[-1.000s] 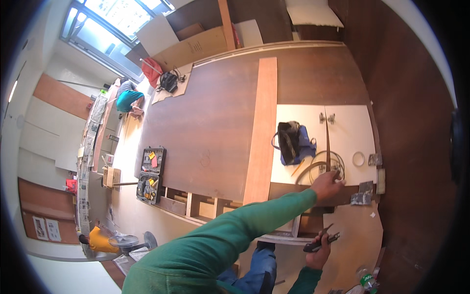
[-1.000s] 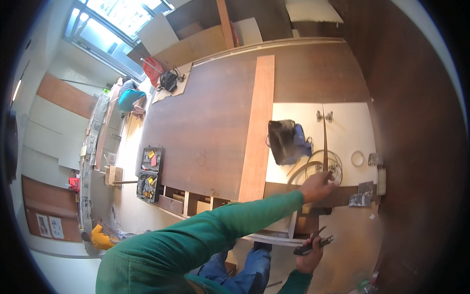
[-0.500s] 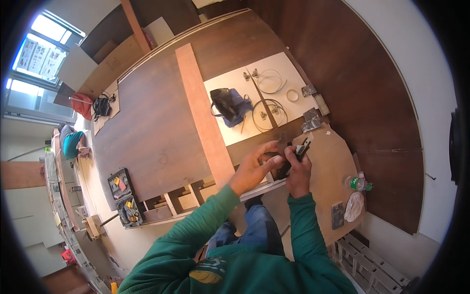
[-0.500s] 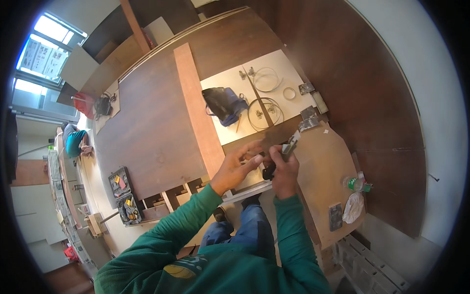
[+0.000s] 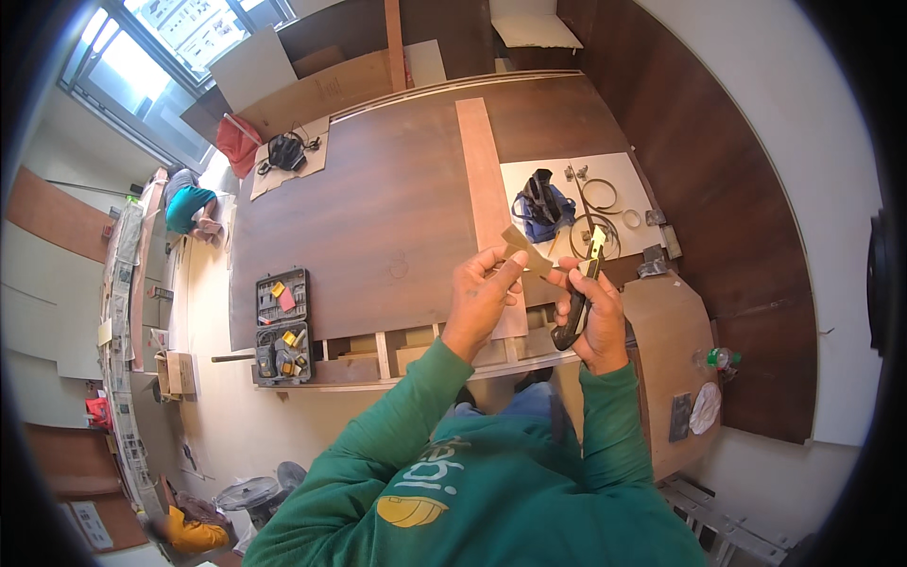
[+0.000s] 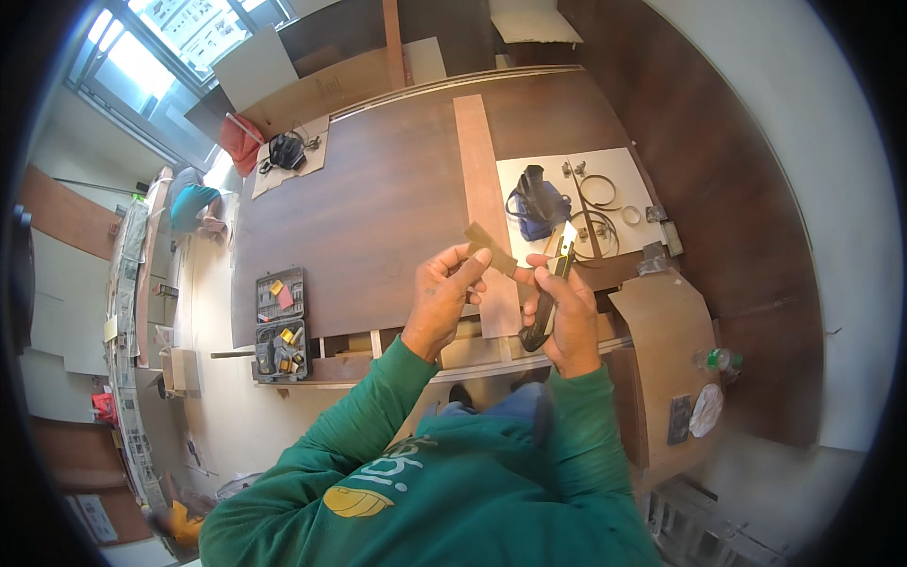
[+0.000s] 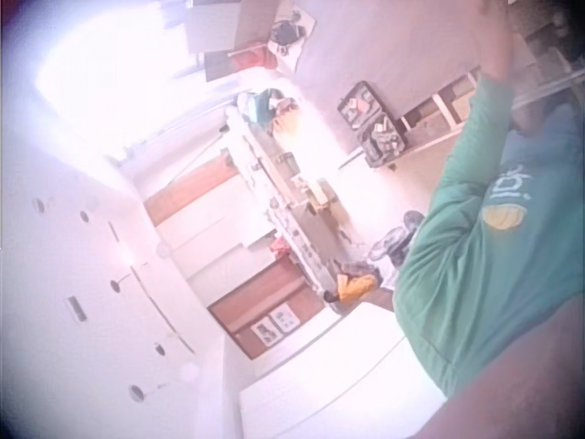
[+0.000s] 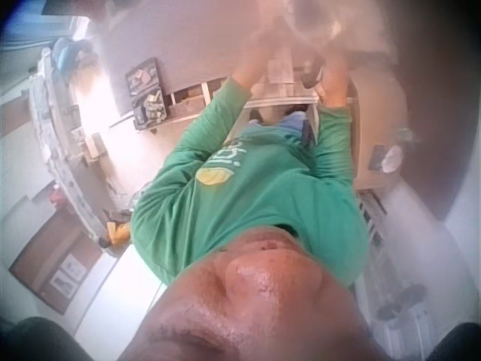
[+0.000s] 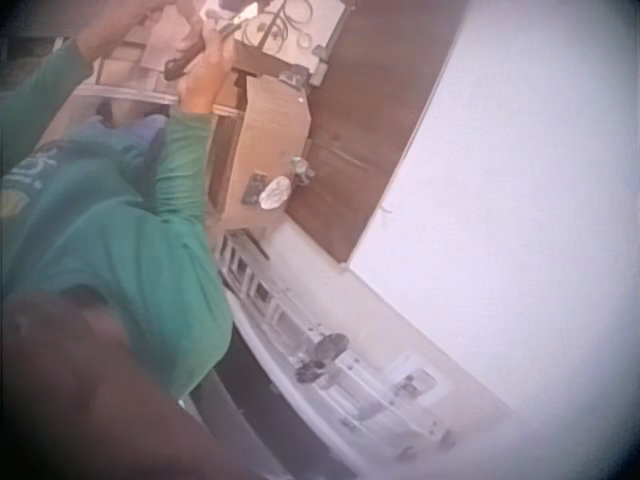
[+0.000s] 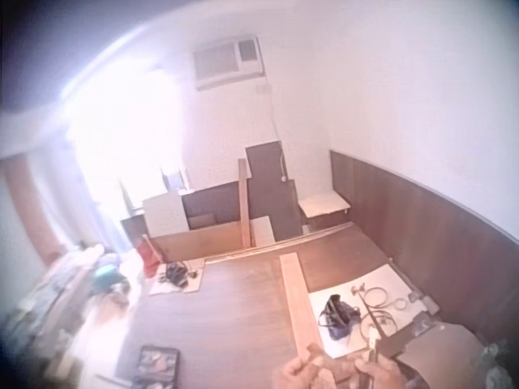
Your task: The person measures and cuts a strip of cabinet trim using a utility knife and straight edge. They then wipe the trim with a cloth, apply liquid from a bottle to the cabinet edge, and rub the area with a red sanding block.
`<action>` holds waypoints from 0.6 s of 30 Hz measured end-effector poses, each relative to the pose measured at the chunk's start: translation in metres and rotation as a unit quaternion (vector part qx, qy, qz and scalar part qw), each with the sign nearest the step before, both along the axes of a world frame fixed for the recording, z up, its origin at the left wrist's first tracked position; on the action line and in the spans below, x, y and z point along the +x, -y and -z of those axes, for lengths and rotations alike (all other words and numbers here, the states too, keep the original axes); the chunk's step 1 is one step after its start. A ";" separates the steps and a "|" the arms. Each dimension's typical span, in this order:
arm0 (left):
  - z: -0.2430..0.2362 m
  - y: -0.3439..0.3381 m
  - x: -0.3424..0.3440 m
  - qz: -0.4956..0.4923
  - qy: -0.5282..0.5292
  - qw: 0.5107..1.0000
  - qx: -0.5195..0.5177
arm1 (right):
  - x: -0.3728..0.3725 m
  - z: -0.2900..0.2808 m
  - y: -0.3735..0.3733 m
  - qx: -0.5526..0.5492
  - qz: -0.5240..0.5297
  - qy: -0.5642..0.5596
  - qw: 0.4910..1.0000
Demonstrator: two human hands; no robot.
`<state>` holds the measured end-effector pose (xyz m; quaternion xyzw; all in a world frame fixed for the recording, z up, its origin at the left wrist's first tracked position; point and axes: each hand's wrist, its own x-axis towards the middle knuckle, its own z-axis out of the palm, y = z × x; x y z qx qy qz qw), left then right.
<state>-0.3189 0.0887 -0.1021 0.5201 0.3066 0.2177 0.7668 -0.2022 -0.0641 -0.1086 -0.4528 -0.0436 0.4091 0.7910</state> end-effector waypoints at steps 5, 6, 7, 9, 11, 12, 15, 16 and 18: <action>-0.025 0.006 -0.051 -0.046 0.029 0.998 0.016 | -0.065 -0.032 -0.023 0.018 0.012 0.038 0.999; -0.027 0.009 -0.059 -0.037 0.031 0.999 0.010 | -0.076 -0.040 -0.029 0.021 0.030 0.039 0.999; -0.031 0.012 -0.066 -0.027 0.034 0.999 0.005 | -0.082 -0.041 -0.033 0.014 0.043 0.059 0.997; -0.043 0.019 -0.078 0.009 0.038 0.999 -0.019 | -0.089 -0.039 -0.036 -0.010 0.071 0.098 0.993; -0.048 0.017 -0.090 0.036 0.032 0.999 -0.025 | -0.096 -0.048 -0.039 -0.049 0.096 0.148 0.983; -0.052 0.015 -0.095 0.032 0.036 0.999 -0.011 | -0.100 -0.053 -0.039 -0.067 0.104 0.171 0.978; -0.059 0.003 -0.108 0.051 0.051 0.990 0.124 | -0.106 -0.060 -0.035 -0.096 0.122 0.219 0.963; -0.057 -0.001 -0.113 0.079 0.055 0.969 0.229 | -0.108 -0.061 -0.034 -0.098 0.130 0.230 0.960; -0.052 -0.004 -0.117 0.094 0.047 0.928 0.358 | -0.112 -0.064 -0.034 -0.096 0.152 0.233 0.956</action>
